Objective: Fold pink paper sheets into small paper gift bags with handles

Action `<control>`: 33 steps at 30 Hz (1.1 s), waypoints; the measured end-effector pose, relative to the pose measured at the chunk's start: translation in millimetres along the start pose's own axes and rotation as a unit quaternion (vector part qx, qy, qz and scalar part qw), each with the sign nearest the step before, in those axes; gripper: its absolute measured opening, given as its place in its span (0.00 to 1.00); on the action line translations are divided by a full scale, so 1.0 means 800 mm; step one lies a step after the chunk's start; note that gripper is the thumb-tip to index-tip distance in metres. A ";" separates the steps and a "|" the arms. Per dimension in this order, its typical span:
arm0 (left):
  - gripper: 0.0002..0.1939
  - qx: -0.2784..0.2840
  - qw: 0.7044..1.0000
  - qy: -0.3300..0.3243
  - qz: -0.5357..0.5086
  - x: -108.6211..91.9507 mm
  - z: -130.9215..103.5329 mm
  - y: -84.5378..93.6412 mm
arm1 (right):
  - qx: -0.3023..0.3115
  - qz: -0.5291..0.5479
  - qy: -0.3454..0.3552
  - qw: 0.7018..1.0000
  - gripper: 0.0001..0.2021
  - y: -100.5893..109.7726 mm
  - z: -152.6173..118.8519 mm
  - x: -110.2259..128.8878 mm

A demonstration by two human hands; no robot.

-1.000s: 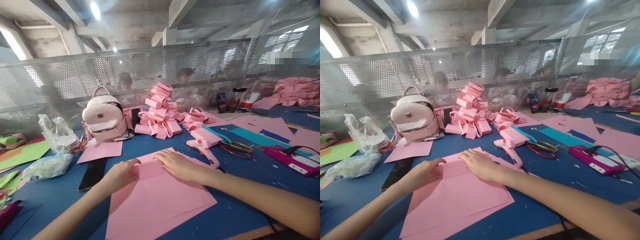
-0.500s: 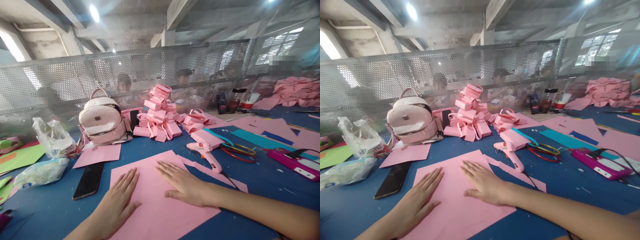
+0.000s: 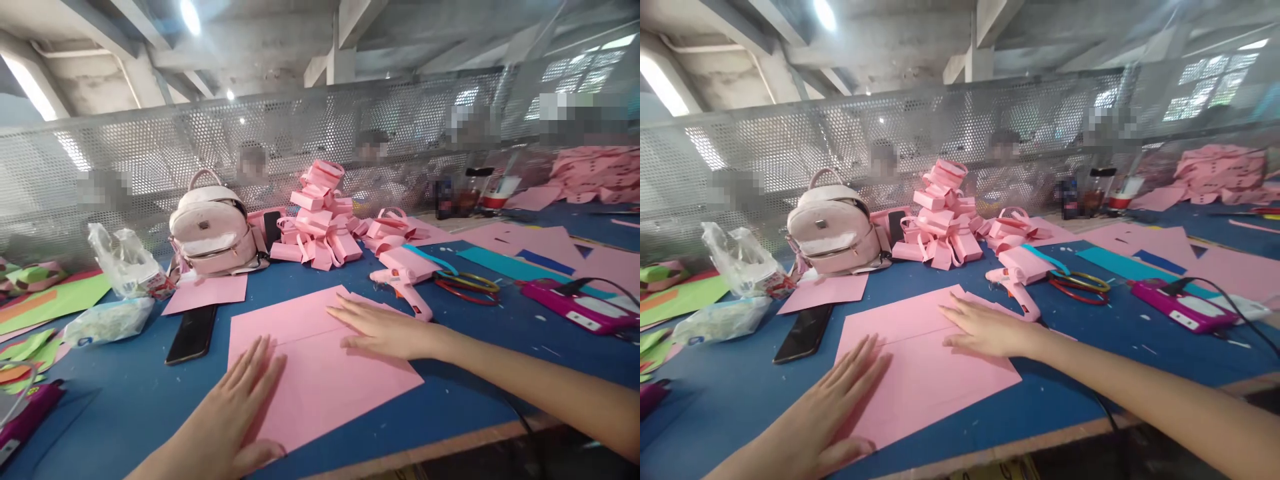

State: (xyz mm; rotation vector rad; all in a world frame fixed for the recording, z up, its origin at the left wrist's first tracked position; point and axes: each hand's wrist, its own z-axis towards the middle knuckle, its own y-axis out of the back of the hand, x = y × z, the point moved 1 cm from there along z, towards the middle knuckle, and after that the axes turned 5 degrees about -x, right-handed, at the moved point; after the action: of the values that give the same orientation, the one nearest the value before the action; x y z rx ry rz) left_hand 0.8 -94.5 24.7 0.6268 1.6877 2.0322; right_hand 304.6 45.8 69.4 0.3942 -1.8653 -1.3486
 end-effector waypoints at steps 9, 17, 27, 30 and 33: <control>0.37 0.057 0.996 -0.072 0.005 -0.026 0.023 0.013 | 0.043 0.019 0.130 0.990 0.32 -0.012 -0.028 0.048; 0.36 0.049 0.996 -0.046 0.056 -0.033 0.031 0.008 | 0.030 0.023 0.103 0.994 0.35 -0.014 -0.043 0.036; 0.41 0.050 0.998 -0.018 -0.013 -0.028 0.042 0.021 | -0.002 -0.031 0.127 0.991 0.33 -0.018 -0.038 0.044; 0.41 0.048 0.998 0.022 -0.036 -0.019 0.047 0.031 | -0.057 -0.031 0.149 0.987 0.21 -0.017 -0.032 0.040; 0.30 0.007 0.993 0.063 -0.103 -0.009 0.053 0.046 | -0.090 -0.039 0.154 0.983 0.19 -0.010 -0.029 0.031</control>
State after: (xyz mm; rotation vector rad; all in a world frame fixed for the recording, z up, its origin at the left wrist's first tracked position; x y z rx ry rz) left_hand 30.5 -71.2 67.6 0.3188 1.7606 1.9495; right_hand 303.9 11.6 75.7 0.5528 -1.4758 -1.4079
